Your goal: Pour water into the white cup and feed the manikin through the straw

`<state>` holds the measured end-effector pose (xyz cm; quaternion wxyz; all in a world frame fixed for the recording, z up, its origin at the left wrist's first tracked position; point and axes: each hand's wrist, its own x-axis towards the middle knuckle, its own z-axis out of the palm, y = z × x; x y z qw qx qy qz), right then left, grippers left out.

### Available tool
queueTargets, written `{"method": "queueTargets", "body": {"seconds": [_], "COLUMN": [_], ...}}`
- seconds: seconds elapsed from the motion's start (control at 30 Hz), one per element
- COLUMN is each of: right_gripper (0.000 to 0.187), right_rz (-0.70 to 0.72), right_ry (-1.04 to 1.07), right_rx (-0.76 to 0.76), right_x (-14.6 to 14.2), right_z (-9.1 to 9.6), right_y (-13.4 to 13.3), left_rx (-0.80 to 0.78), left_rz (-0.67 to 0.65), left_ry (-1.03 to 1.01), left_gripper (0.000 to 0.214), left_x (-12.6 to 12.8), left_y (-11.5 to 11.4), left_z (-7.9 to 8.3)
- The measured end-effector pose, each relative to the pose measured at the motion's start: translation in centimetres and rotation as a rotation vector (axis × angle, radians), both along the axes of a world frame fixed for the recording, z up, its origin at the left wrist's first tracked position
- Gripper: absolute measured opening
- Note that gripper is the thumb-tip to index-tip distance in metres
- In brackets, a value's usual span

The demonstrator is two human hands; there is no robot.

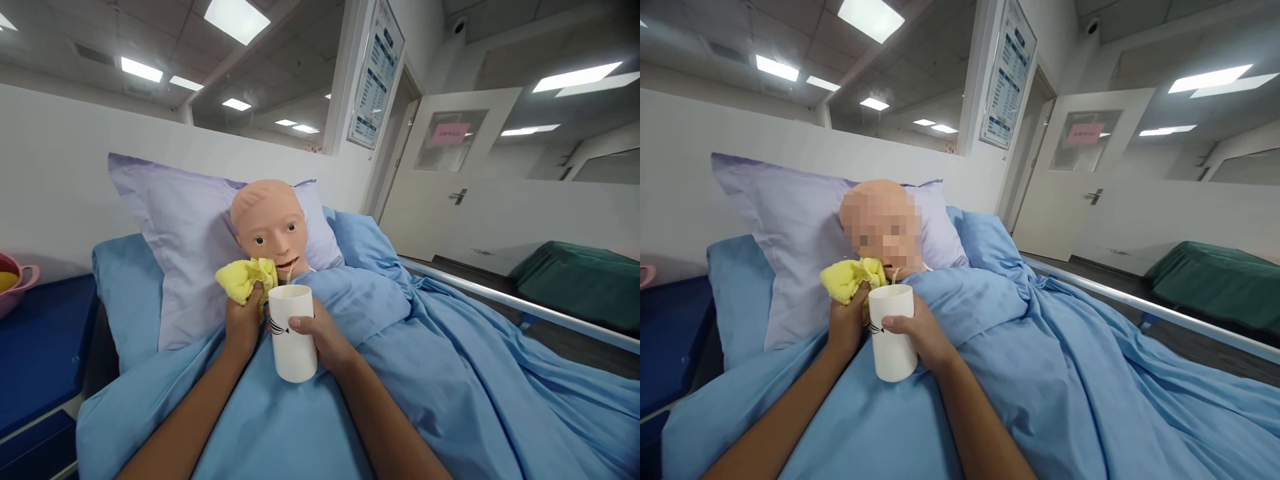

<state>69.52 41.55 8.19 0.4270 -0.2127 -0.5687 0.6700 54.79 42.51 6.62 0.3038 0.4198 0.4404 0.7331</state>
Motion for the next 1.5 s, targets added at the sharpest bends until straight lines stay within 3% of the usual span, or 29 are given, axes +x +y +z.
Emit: {"method": "queueTargets", "body": {"seconds": [0.4, 0.67, 1.0, 1.5], "right_gripper": [0.047, 0.047, 0.048, 0.045], "right_rz": [-0.028, -0.084, -0.081, -0.094], "right_ry": [0.119, 0.037, 0.055, 0.081], "right_rx": [-0.028, 0.007, -0.021, -0.015], "right_x": [0.4, 1.6, 1.4, 1.1], "right_z": [-0.1, 0.9, 0.7, 0.2], "right_y": [-0.1, 0.8, 1.6, 1.4], "left_rx": [0.03, 0.079, 0.107, 0.052], "left_rz": [-0.055, -0.085, -0.254, -0.274], "left_ry": [-0.066, -0.102, -0.408, -0.424], "left_gripper": [0.044, 0.04, 0.029, 0.044], "left_x": [-0.7, -0.9, -1.2, -1.5], "left_y": [0.2, 0.4, 0.6, 0.3], "left_z": [-1.1, -1.5, -1.5, -1.7]}}
